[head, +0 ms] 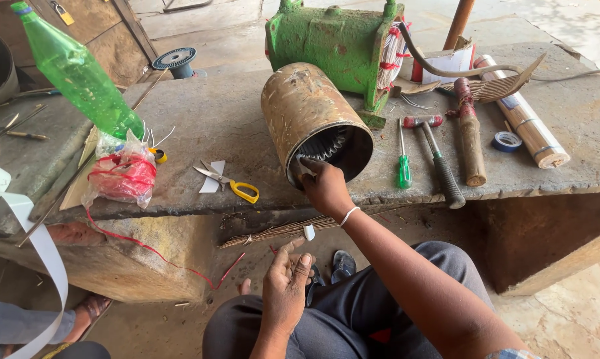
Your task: The person folds white insulating tape around small copper wire ends and places them into slots inside a cylindrical metal stator. The person repeats this process multiple times, handling the tape and wires by hand.
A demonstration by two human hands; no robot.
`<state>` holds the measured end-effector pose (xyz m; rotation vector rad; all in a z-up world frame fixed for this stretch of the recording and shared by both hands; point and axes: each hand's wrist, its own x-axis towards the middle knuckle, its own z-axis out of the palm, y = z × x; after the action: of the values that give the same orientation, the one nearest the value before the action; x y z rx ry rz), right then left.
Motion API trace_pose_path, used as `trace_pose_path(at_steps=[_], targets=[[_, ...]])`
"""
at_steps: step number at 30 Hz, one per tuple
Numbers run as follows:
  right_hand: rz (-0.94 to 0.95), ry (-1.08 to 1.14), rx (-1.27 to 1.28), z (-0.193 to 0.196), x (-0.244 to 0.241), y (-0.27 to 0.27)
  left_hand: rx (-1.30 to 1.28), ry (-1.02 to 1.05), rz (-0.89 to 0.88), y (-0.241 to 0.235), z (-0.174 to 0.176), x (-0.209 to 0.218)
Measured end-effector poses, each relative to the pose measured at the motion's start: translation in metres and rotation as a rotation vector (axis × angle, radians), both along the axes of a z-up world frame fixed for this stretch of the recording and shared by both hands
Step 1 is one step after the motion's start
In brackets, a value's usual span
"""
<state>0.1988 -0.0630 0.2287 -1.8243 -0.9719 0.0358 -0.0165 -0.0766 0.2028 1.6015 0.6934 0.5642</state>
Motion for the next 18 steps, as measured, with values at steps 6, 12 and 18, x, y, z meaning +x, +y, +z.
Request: trace_pose_path(at_steps=[6,12,18], targets=[[0.037,-0.024,-0.021,-0.001,0.006,0.004,0.0,0.047,-0.013,0.001,-0.003,0.001],[0.047,-0.166,0.119,-0.012,0.012,0.005,0.024,0.062,-0.043,0.001,-0.006,0.003],[-0.048,0.11,0.083,-0.015,0.016,0.017,-0.003,0.096,-0.031,0.001,-0.011,0.002]])
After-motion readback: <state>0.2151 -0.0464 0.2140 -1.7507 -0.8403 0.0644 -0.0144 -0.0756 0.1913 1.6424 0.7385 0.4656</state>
